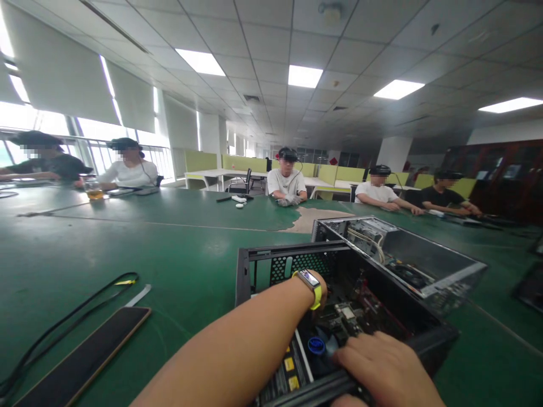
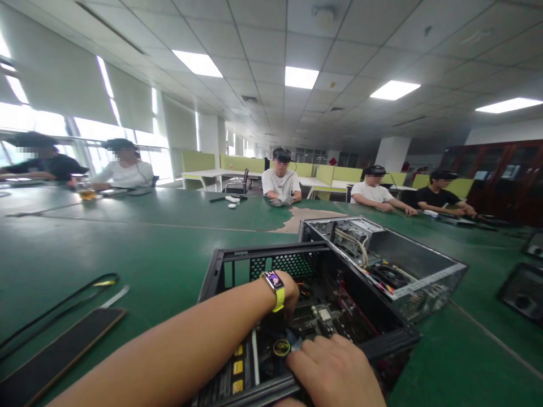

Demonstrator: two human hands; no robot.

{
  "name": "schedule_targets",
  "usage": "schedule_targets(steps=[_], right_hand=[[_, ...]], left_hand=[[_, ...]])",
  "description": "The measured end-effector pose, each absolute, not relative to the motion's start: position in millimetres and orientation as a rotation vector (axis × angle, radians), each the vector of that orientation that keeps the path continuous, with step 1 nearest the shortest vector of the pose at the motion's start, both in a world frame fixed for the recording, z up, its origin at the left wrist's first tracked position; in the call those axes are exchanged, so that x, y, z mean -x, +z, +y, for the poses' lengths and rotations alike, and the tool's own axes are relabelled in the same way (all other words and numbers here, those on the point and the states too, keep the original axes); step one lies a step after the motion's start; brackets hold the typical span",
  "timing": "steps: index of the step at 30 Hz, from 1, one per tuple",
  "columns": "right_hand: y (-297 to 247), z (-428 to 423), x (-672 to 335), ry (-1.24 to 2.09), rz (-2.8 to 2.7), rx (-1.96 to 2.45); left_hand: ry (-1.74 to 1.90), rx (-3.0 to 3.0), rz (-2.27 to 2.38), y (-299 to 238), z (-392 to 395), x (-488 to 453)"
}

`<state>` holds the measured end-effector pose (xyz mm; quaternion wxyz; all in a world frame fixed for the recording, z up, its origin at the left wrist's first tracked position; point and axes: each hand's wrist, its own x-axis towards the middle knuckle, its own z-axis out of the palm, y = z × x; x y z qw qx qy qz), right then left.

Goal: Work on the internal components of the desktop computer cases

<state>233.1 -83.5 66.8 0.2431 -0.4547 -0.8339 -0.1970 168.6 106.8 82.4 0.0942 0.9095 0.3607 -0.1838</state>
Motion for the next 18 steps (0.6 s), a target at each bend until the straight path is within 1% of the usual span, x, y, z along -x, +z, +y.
schedule_targets(steps=[2, 3, 7, 9, 12, 14, 16, 18], right_hand=[[65, -79, -228, -0.647, -2.239, 1.196], [68, -78, -224, -0.685, -2.231, 1.166], [80, -68, -202, -0.755, -2.116, 1.139], [80, -56, -188, -0.714, -2.078, 1.197], [79, -25, -165, -0.625, -2.091, 1.372], [82, 3, -148, -0.585, -2.102, 1.504], [85, 34, -128, -0.571, -2.097, 1.593], [87, 66, -104, -0.567, -2.068, 1.654]], left_hand=[[-0.852, -2.561, 0.999, 107, 99, -164], [-0.899, -2.508, 0.944, 122, 95, -159], [-0.591, -2.556, 0.723, 184, 79, -112], [-0.339, -2.675, 0.666, 206, 74, -77], [0.204, -2.719, 0.701, 215, 67, -22], [0.649, -2.665, 0.830, 204, 62, 5], [1.123, -2.502, 1.047, 181, 56, 22], [1.436, -2.259, 1.213, 148, 50, 30]])
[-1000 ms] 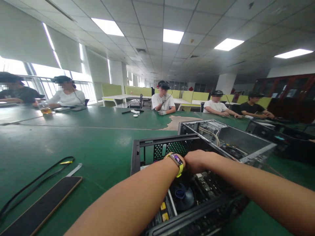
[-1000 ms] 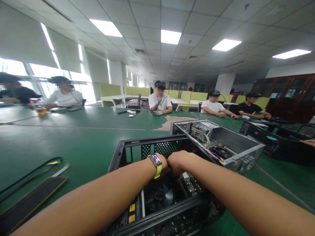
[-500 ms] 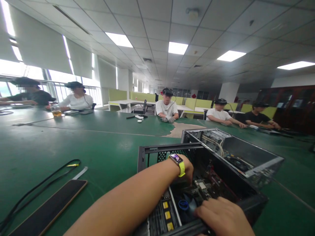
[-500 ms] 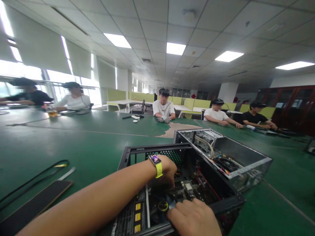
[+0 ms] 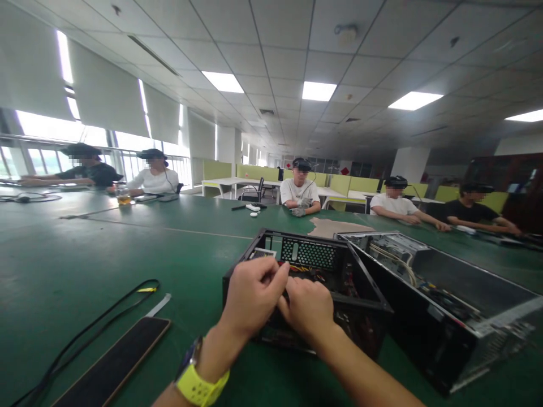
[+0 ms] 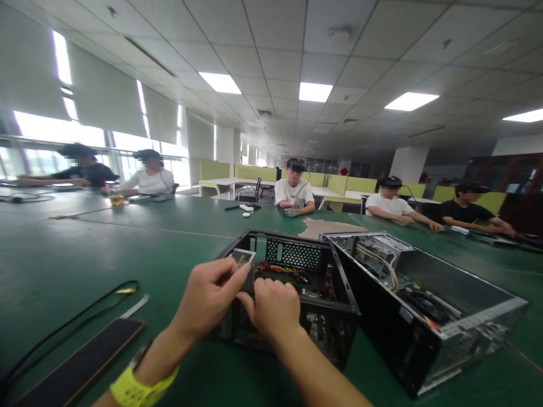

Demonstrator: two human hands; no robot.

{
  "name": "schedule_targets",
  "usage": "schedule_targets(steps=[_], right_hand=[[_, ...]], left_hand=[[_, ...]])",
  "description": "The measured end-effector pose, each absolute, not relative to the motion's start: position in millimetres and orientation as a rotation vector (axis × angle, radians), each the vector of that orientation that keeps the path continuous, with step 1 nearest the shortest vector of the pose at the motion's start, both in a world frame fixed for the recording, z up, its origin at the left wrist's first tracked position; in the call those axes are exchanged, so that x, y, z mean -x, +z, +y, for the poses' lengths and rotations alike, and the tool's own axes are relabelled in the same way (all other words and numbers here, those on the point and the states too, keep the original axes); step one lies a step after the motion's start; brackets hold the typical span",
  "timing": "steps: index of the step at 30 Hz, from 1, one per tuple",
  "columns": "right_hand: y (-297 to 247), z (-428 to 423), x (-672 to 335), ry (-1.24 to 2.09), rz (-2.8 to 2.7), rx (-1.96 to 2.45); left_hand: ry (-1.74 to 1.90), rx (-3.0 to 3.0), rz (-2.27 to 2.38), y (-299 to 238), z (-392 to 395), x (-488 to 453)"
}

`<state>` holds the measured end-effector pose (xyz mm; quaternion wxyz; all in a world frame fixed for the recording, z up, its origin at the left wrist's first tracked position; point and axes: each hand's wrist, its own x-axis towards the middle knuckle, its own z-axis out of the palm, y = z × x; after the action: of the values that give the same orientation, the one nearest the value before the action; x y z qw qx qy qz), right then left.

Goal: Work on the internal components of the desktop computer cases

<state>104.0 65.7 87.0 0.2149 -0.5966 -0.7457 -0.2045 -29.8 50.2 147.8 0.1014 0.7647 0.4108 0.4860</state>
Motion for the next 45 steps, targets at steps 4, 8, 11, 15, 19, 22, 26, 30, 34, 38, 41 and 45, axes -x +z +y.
schedule_targets(steps=[4, 8, 11, 15, 19, 22, 26, 30, 34, 38, 41, 45], right_hand=[[84, 124, -57, -0.575, -1.956, 1.724], [77, 168, -33, -0.623, -1.890, 1.713], [75, 191, -43, -0.656, -1.898, 1.721], [75, 217, -86, -0.739, -1.981, 1.671], [78, 244, -131, -0.772, -2.031, 1.689], [80, 263, -151, -0.778, -2.043, 1.707], [78, 283, -166, -0.791, -2.072, 1.665], [78, 301, -178, -0.812, -2.116, 1.645], [83, 321, -185, -0.809, -2.148, 1.672], [87, 338, -186, -0.701, -2.177, 1.753], [88, 345, -187, -0.619, -2.192, 1.807], [92, 351, -185, -0.498, -2.153, 1.910]], left_hand=[[1.266, -1.999, 1.293, 65, 46, 31], [0.872, -1.897, 1.419, -2, 58, 36], [0.751, -1.832, 1.481, -23, 70, 39], [0.693, -1.852, 1.518, -22, 86, 31], [0.672, -1.915, 1.566, -19, 106, 9], [0.714, -1.922, 1.609, -21, 125, -9], [0.711, -1.856, 1.631, -23, 143, -21], [0.690, -1.787, 1.532, -26, 149, -20], [0.673, -1.752, 1.523, -28, 150, -18], [0.629, -1.728, 1.549, -25, 152, -19], [0.646, -1.720, 1.549, -22, 151, -20], [0.684, -1.735, 1.522, -21, 150, -19]])
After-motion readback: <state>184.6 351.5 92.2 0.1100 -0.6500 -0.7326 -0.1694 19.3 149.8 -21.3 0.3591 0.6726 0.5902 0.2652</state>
